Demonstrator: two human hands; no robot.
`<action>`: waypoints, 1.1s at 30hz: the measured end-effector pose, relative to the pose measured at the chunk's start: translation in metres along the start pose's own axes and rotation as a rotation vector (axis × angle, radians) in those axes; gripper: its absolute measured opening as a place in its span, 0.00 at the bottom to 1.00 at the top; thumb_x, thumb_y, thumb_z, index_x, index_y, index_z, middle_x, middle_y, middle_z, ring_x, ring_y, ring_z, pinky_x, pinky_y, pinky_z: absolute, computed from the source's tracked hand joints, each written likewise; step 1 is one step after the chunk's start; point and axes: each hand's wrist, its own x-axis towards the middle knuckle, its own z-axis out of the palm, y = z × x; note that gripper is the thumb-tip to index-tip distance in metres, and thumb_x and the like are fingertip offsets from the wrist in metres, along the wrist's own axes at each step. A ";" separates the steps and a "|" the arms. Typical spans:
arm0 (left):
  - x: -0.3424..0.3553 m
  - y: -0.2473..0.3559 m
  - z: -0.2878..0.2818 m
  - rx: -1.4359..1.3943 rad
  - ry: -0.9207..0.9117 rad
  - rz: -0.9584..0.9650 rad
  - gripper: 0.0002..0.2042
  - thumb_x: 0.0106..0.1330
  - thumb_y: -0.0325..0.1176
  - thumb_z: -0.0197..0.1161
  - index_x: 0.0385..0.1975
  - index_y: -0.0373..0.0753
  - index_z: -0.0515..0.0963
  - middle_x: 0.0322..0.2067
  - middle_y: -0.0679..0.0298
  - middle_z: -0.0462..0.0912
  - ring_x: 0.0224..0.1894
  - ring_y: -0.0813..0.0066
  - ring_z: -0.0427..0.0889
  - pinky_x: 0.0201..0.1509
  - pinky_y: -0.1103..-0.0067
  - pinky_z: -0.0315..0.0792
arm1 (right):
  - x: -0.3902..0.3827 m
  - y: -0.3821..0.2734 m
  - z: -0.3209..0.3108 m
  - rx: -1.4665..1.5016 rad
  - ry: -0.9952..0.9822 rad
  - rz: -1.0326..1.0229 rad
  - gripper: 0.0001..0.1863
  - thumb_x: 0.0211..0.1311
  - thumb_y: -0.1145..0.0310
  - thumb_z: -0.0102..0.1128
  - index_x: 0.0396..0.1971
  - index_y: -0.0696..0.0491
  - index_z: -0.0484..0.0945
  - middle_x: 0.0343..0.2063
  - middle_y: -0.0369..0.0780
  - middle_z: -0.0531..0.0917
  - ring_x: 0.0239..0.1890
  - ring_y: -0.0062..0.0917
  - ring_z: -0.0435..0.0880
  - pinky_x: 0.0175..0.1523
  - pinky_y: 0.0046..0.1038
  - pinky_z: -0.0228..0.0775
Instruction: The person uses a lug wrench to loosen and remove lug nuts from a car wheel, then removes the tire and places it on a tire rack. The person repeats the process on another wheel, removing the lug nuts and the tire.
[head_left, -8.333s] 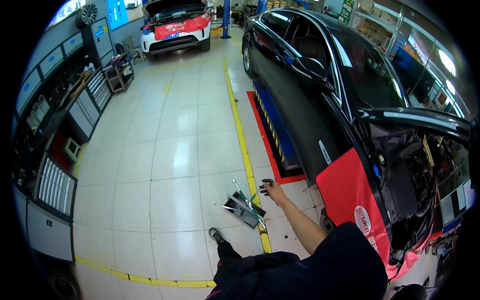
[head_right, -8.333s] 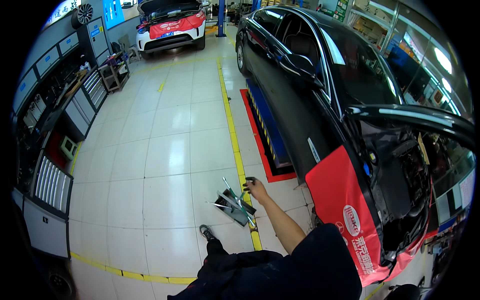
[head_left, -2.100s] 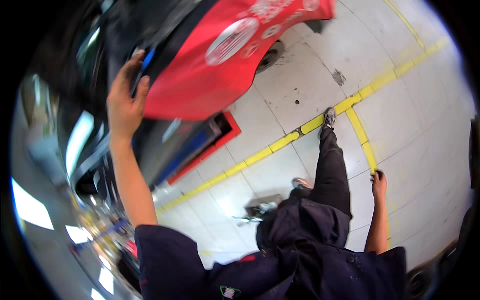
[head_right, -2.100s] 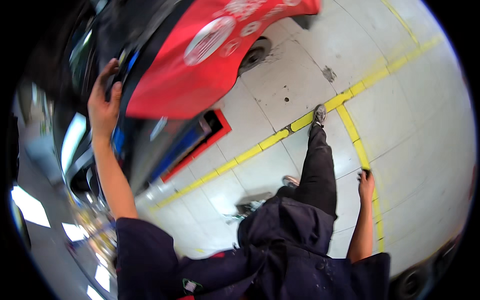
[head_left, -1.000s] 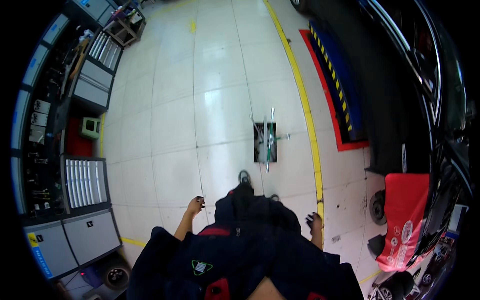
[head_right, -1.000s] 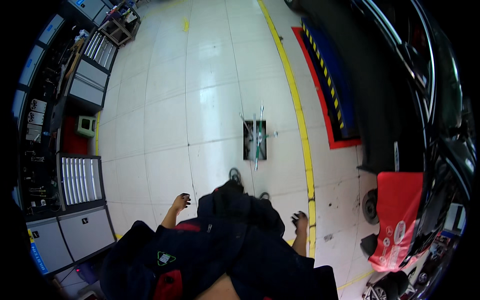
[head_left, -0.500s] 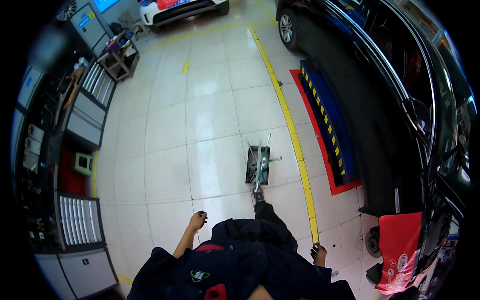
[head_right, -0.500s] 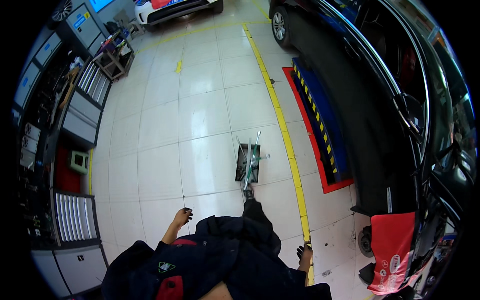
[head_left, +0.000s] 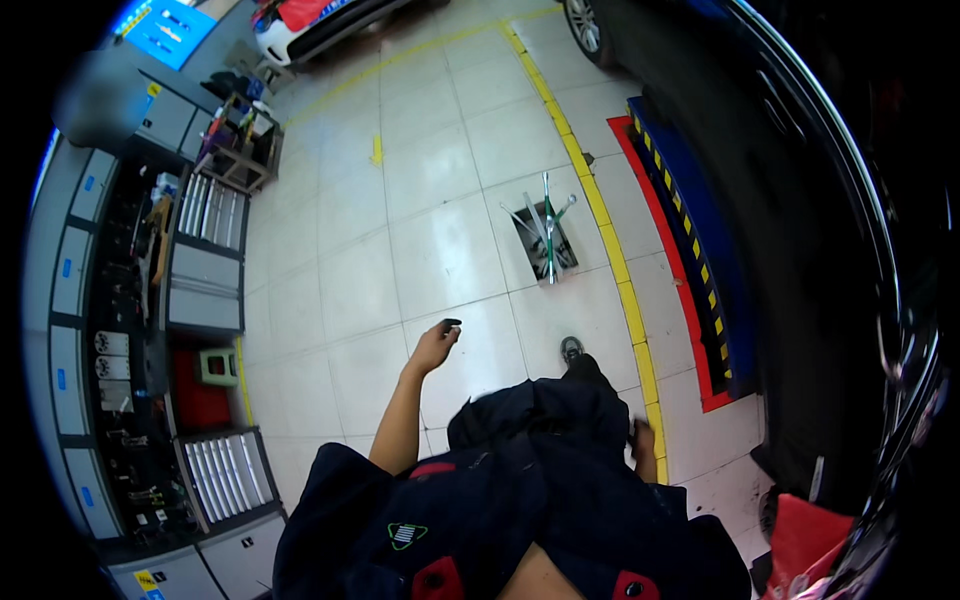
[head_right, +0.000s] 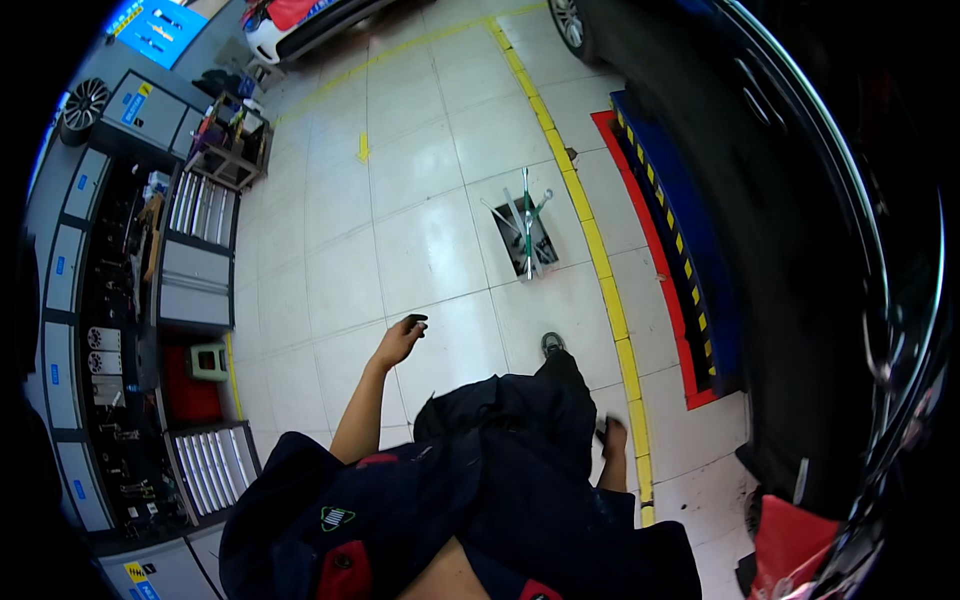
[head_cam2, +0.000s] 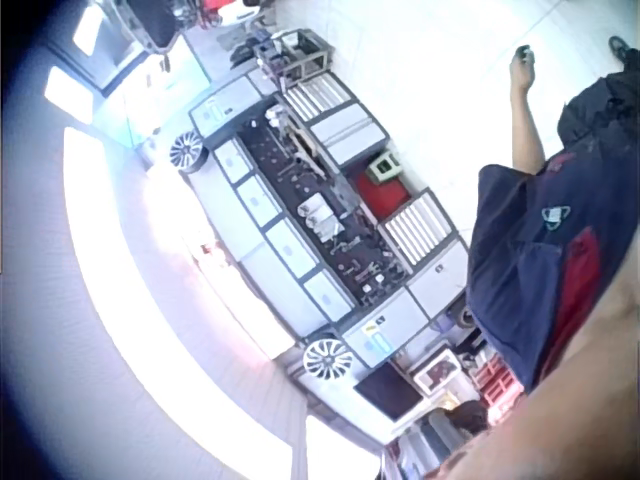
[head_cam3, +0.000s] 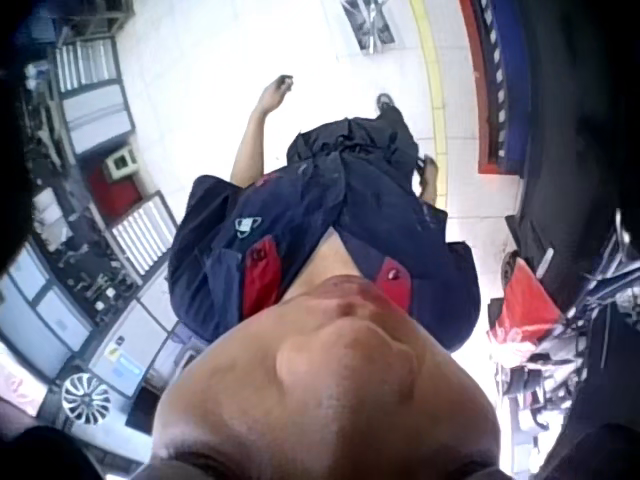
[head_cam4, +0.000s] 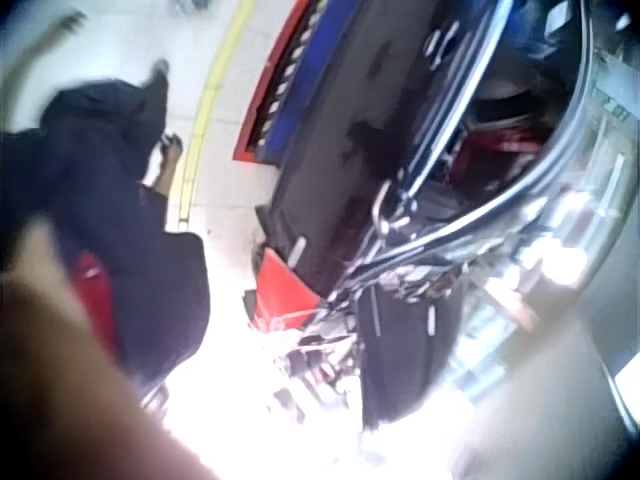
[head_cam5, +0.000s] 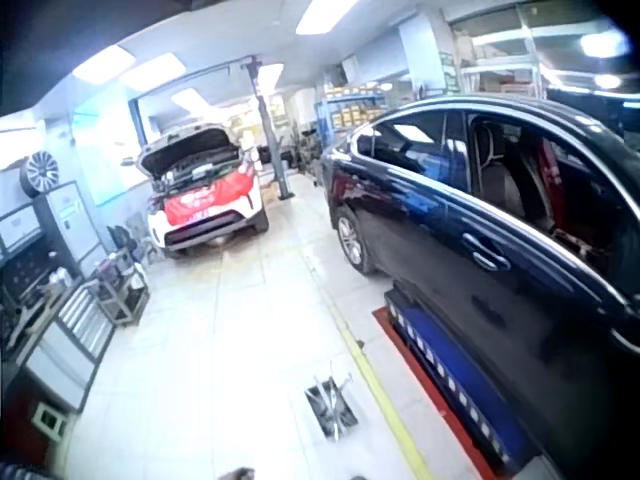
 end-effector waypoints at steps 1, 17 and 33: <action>0.010 0.007 0.002 -0.026 -0.038 -0.019 0.18 0.63 0.43 0.49 0.45 0.36 0.73 0.36 0.49 0.79 0.40 0.60 0.79 0.44 0.73 0.71 | 0.006 -0.066 0.009 -0.072 0.007 -0.079 0.19 0.59 0.57 0.50 0.44 0.55 0.72 0.34 0.39 0.77 0.33 0.24 0.77 0.33 0.27 0.72; 0.181 -0.209 -0.005 -0.551 -0.230 -0.720 0.15 0.60 0.40 0.50 0.42 0.39 0.70 0.30 0.59 0.78 0.28 0.67 0.77 0.29 0.69 0.70 | 0.125 -0.428 0.274 -0.130 -0.096 -0.309 0.23 0.61 0.58 0.49 0.51 0.56 0.65 0.42 0.43 0.76 0.40 0.30 0.77 0.43 0.31 0.68; 0.344 -0.145 -0.167 -0.902 0.068 -0.651 0.15 0.66 0.37 0.45 0.44 0.34 0.69 0.34 0.54 0.79 0.33 0.64 0.79 0.32 0.73 0.74 | 0.190 -0.488 0.430 -0.358 0.036 -0.016 0.21 0.60 0.63 0.47 0.49 0.60 0.66 0.37 0.47 0.78 0.32 0.34 0.80 0.33 0.30 0.72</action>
